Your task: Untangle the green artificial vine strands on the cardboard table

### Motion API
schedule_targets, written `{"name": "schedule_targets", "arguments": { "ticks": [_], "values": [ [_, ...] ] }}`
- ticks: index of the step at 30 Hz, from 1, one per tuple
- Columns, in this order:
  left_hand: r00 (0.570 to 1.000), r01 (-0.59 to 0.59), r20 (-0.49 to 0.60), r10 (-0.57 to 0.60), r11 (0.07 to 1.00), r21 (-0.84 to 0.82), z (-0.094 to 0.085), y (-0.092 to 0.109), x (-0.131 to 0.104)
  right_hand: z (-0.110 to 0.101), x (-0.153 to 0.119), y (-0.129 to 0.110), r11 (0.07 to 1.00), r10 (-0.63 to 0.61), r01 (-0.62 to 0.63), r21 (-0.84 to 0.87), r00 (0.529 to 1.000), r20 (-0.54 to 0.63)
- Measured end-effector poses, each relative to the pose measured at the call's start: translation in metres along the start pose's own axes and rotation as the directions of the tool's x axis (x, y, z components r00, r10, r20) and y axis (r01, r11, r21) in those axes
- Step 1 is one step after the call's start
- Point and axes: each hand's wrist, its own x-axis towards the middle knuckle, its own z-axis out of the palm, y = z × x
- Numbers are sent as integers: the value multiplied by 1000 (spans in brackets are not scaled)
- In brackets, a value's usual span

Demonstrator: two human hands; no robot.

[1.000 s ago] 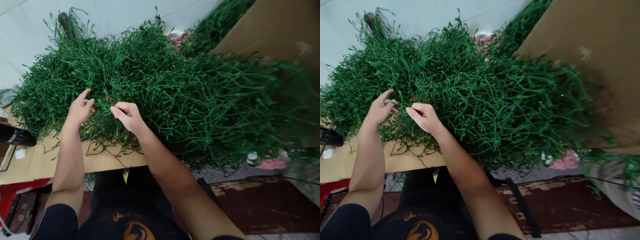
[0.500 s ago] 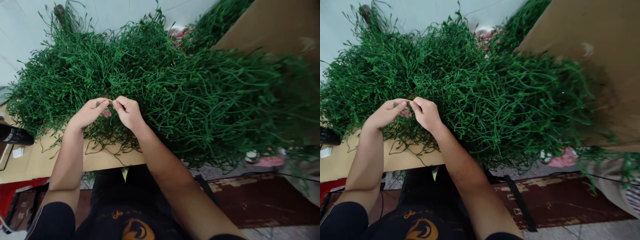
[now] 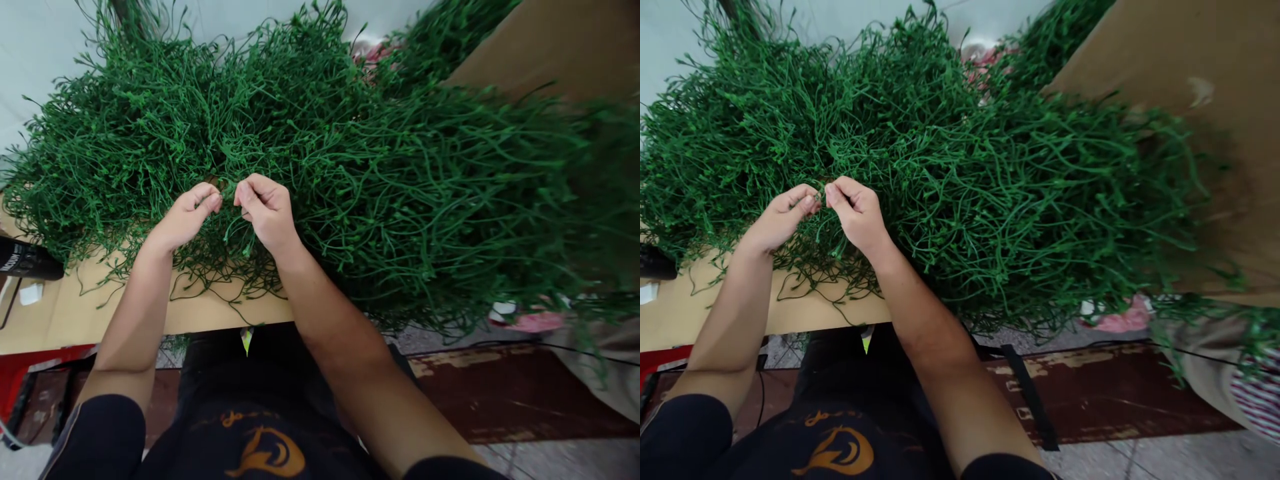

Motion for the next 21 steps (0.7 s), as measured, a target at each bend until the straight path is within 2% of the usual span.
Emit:
{"name": "schedule_targets", "arguments": {
  "ticks": [4, 6, 10, 14, 16, 18, 21],
  "values": [
    [993, 96, -43, -109, 967, -235, 7, 1, -2, 1, 0, 0, 998, 17, -18, 55, 1000, 16],
    [987, 126, -61, -148, 951, -282, 12, 5, 0, 1, 0, 0, 998, 19, -20, 67, 1000, 20],
    [963, 105, -205, -176, 943, -317, 18, 4, 9, 2, -3, -7, 999, -31, 28, 36, 997, 74],
    [890, 116, -367, -270, 913, -390, 2, -17, 18, 4, -10, -18, 994, -98, 107, -29, 971, 216],
    [861, 107, -419, -289, 908, -406, -11, -27, 18, 4, -13, -21, 994, -109, 108, 18, 970, 218],
    [865, 126, -411, -288, 917, -378, -18, -33, 16, 4, -13, -19, 993, -82, 67, 94, 982, 169],
    [889, 174, -377, -262, 952, -252, -15, -31, 17, 4, -8, -12, 988, -11, -9, 154, 992, 126]
  ]
}}
